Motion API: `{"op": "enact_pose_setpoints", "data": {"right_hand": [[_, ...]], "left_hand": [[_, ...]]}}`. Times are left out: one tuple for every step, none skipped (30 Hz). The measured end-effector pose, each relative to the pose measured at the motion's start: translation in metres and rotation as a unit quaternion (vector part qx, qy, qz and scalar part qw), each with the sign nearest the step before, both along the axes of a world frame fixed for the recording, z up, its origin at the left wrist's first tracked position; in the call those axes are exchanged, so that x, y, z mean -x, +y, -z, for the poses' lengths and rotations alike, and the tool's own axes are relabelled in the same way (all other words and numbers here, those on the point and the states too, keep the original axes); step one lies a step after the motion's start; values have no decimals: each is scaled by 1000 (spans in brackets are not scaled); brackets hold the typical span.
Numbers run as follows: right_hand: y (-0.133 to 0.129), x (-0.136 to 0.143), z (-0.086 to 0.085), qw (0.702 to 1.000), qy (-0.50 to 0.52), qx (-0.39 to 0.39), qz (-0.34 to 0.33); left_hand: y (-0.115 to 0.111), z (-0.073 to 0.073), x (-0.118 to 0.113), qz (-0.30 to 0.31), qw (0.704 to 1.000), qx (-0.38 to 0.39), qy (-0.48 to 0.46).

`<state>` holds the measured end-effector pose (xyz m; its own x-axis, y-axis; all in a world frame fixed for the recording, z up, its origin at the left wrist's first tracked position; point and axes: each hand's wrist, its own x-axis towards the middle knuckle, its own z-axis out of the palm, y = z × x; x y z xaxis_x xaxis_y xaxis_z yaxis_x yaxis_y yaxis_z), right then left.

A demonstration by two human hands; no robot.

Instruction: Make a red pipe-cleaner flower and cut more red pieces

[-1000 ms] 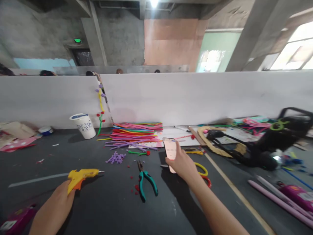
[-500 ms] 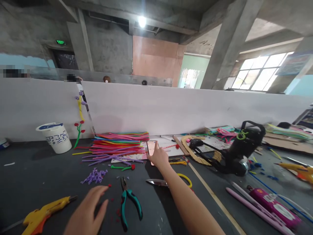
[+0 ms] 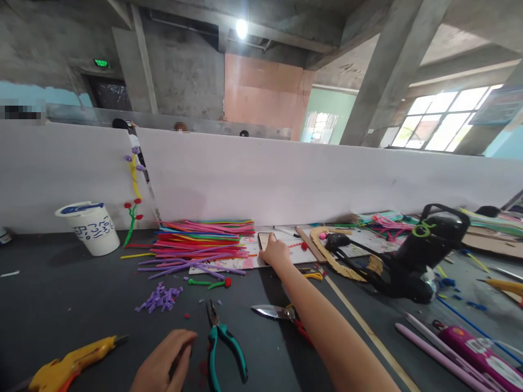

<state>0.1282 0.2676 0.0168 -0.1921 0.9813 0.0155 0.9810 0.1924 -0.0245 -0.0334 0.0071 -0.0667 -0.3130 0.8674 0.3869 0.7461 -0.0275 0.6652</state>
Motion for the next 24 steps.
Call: {"op": "enact_pose_setpoints", "data": {"right_hand": [[-8,0,-3,1000,1,-5,-11],[-19,0,-6,1000,4,-9,-27],[-33,0,-8,999,8,-7,-51],[-50,0,-9,997,13,0,-80],[-68,-1,-9,993,19,15,-113],[-88,-1,-6,988,23,37,-149],[-108,-2,-3,981,26,61,-181],[-126,-1,1,974,28,81,-210],[-142,0,7,968,30,94,-229],[-156,2,12,964,33,104,-243],[-166,5,17,961,36,108,-250],[-173,7,22,961,40,108,-252],[-176,9,26,960,44,108,-253],[-177,11,29,960,47,106,-254],[-176,11,31,960,51,103,-254],[-174,9,32,960,54,101,-255],[-172,7,33,960,56,98,-256],[-170,3,33,961,56,94,-255],[-168,-2,32,962,54,90,-251],[-167,-8,31,964,50,85,-248],[-166,-13,29,965,45,81,-245],[-166,-17,26,965,40,77,-246],[-165,-20,23,965,36,74,-250],[-164,-20,20,964,34,69,-256]], "left_hand": [[0,-6,2,0,1000,9,-11],[-1,-12,5,1,1000,17,-20],[-1,-17,8,-1,999,23,-25],[-1,-21,11,-7,999,30,-29],[-1,-25,15,-12,999,38,-31],[-1,-28,18,-25,998,44,-33],[-1,-30,20,-32,998,52,-35],[-1,-32,21,-37,997,62,-38],[-1,-32,21,-36,996,70,-43],[-1,-33,20,-30,995,77,-47],[-1,-32,19,-21,995,80,-51],[-1,-32,17,-10,995,80,-54],[-2,-31,15,0,995,78,-56],[-3,-31,14,8,996,75,-57],[-4,-30,13,13,996,72,-58],[-4,-30,13,15,996,71,-61],[-5,-30,13,14,995,70,-65],[-5,-30,14,12,995,71,-70],[-5,-31,15,9,995,70,-75],[-5,-31,16,8,994,70,-81],[-5,-31,17,8,994,71,-86],[-4,-31,17,8,993,71,-91],[-4,-30,17,10,993,72,-96],[-3,-30,17,13,992,73,-100]]}}
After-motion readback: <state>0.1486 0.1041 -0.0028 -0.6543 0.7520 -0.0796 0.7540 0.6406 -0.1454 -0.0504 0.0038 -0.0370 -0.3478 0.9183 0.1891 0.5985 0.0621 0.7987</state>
